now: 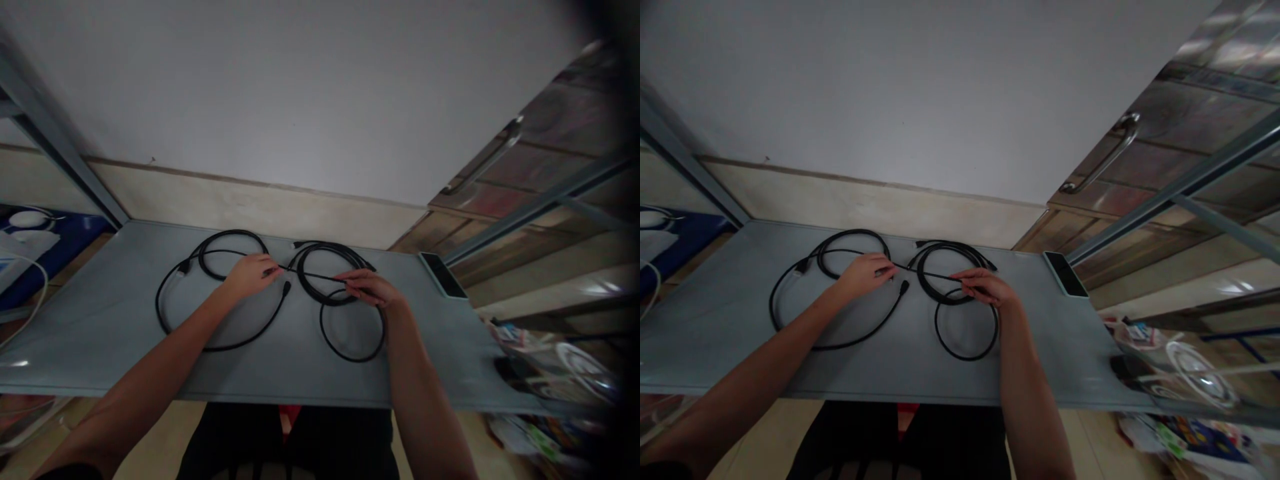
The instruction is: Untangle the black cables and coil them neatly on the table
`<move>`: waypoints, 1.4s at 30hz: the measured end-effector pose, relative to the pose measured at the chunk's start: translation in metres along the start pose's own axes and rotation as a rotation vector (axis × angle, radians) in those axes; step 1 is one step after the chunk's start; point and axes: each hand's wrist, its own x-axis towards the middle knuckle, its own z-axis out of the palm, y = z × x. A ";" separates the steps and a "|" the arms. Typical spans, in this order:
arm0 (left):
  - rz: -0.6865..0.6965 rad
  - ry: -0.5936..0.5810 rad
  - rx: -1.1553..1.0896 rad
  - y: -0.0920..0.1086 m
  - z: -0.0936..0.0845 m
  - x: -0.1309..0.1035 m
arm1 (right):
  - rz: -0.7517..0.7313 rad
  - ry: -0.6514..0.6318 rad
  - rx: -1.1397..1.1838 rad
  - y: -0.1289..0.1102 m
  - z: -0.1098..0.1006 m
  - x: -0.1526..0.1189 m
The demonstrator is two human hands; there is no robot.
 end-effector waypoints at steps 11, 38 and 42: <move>-0.099 -0.359 -0.004 0.035 0.020 -0.011 | -0.299 0.336 0.251 -0.004 0.013 0.020; 0.112 0.079 0.027 0.040 0.019 -0.001 | 0.143 -0.404 0.148 0.000 0.018 0.004; 0.022 0.147 0.032 0.039 0.017 0.000 | -0.122 -0.259 0.226 -0.004 0.010 -0.003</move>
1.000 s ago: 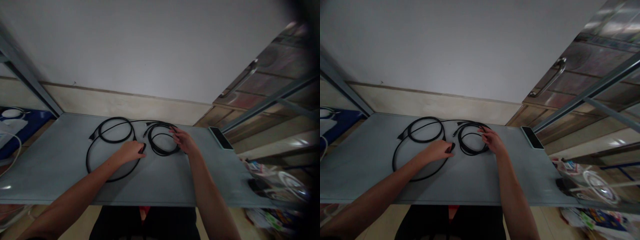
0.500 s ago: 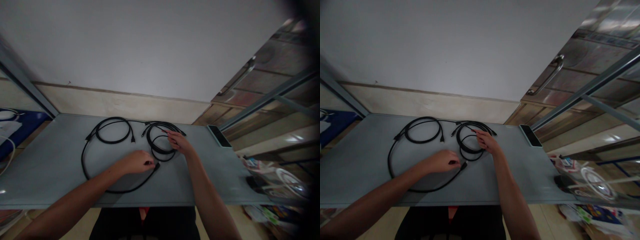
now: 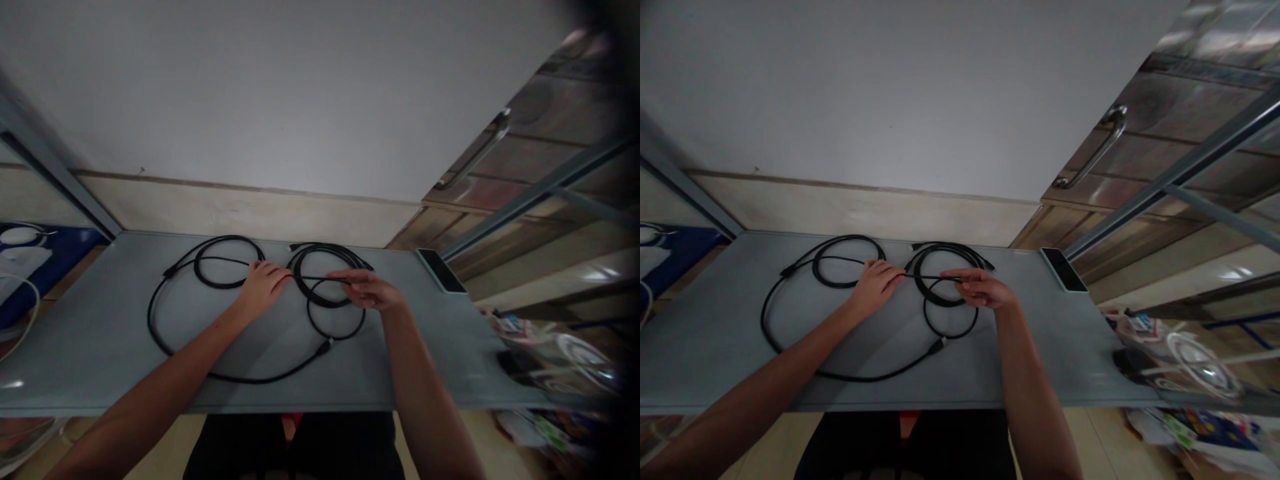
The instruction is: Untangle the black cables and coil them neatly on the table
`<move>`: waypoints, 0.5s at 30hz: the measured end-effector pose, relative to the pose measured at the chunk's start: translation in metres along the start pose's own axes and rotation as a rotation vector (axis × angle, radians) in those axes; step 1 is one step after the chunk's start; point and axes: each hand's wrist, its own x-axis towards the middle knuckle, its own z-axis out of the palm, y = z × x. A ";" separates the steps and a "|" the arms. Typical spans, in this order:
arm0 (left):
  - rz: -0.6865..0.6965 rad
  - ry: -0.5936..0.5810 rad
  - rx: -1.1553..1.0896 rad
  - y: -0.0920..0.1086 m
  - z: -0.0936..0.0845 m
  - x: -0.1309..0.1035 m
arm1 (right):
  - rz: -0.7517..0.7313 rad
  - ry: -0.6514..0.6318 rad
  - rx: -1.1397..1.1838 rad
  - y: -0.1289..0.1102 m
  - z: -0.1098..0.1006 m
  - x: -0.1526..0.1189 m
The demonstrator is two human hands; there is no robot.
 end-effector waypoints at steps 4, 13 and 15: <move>-0.082 0.155 0.044 -0.007 -0.012 0.003 | -0.333 0.277 -0.003 -0.009 -0.009 -0.009; -0.251 0.331 0.092 -0.031 -0.030 0.006 | -0.404 0.726 -0.104 -0.004 -0.025 0.003; -0.279 0.295 0.094 -0.036 -0.026 0.006 | -0.342 0.743 -0.136 0.000 -0.027 0.006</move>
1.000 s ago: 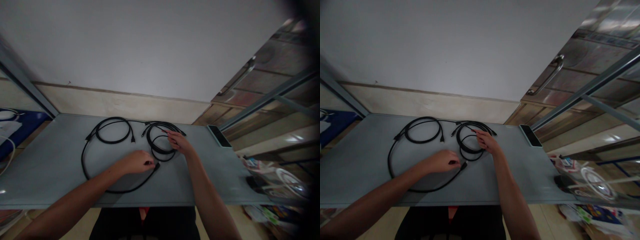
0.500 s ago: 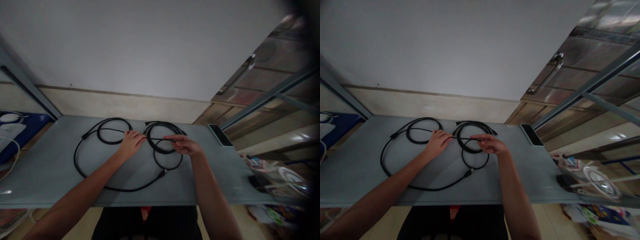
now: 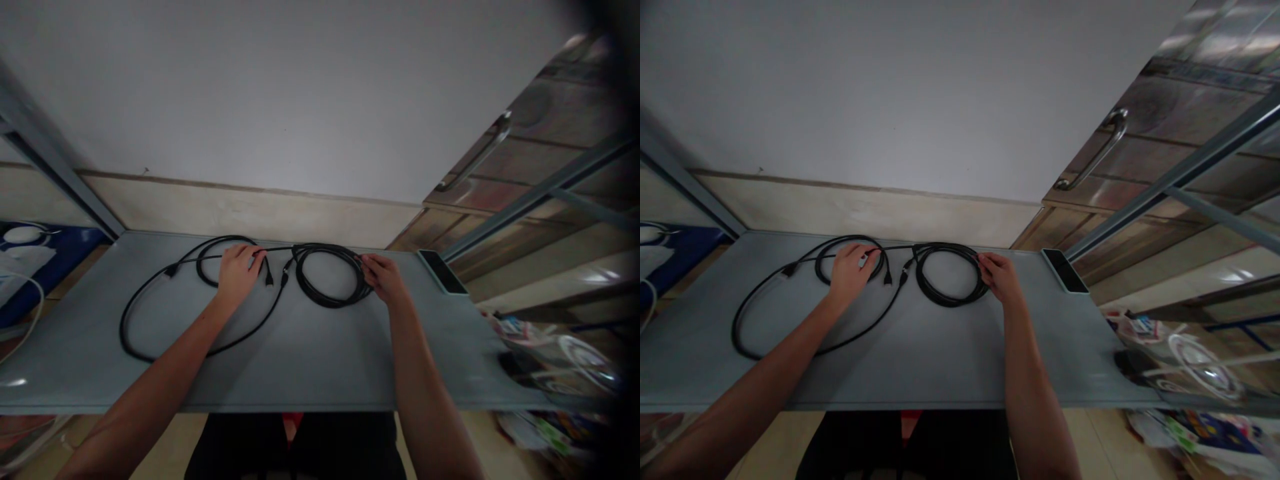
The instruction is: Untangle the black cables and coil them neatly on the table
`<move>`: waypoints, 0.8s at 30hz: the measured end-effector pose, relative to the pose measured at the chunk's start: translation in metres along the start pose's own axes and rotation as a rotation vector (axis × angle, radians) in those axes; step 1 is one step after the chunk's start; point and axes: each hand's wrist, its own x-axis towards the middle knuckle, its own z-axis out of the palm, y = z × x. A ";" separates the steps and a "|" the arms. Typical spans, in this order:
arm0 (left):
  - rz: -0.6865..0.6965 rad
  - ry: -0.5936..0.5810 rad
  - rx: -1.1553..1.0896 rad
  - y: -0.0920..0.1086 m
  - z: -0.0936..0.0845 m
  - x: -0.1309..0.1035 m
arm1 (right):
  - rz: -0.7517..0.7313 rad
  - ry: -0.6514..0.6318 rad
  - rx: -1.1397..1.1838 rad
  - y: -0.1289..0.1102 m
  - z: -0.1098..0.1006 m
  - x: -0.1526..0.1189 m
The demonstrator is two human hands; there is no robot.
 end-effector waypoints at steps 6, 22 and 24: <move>-0.008 -0.157 0.037 -0.010 0.015 -0.005 | 0.209 -0.115 -0.229 0.007 -0.004 -0.002; -0.438 -0.138 0.531 -0.071 -0.004 0.000 | -0.135 0.195 -0.182 0.023 0.008 0.014; -0.529 -0.176 0.585 -0.089 -0.010 0.000 | -0.189 0.224 -0.130 0.026 0.011 0.016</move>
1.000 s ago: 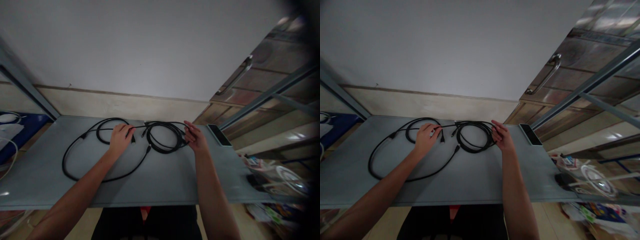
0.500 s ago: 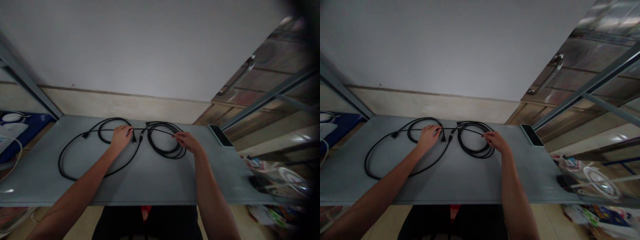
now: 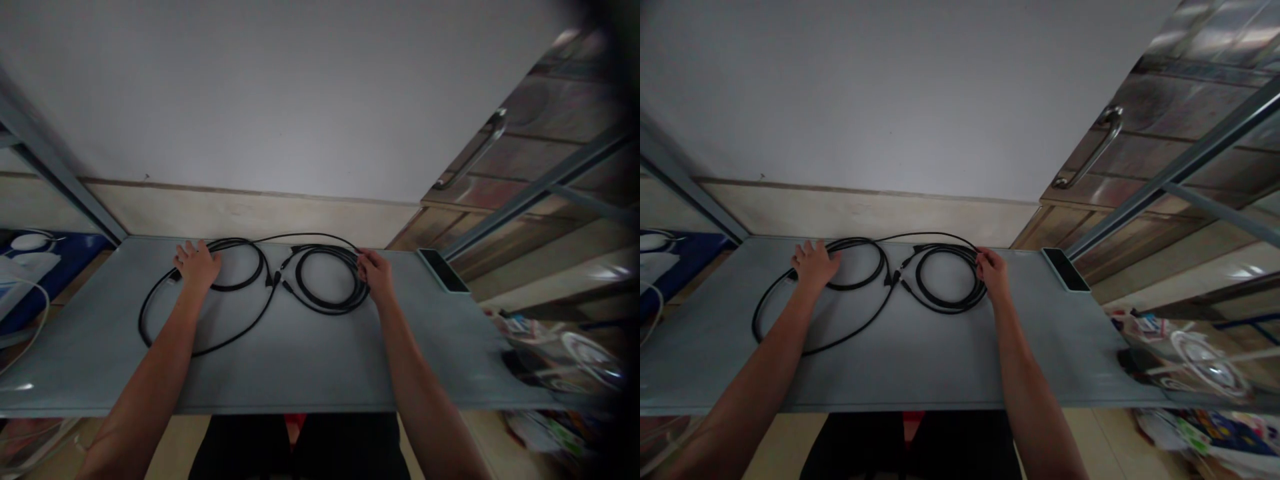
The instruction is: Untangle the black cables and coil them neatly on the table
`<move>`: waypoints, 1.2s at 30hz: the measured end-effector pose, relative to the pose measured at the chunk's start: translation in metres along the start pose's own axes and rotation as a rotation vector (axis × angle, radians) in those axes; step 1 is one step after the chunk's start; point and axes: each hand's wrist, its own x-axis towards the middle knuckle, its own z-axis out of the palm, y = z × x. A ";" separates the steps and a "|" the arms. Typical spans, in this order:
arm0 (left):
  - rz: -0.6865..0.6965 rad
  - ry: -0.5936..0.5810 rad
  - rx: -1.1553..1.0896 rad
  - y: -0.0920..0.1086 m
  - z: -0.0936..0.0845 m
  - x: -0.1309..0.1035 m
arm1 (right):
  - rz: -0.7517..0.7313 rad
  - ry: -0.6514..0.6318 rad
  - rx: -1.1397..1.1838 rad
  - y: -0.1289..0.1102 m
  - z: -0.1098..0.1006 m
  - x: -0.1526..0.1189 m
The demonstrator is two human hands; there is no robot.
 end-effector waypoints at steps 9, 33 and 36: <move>-0.016 -0.182 -0.010 -0.018 -0.001 0.016 | -0.151 0.126 0.042 -0.005 0.006 -0.004; -0.069 -0.144 -0.070 -0.025 0.003 0.023 | -0.140 0.126 0.012 -0.008 0.009 -0.007; -0.076 -0.107 -0.048 -0.030 0.003 0.024 | -0.130 0.135 0.014 -0.010 0.010 -0.008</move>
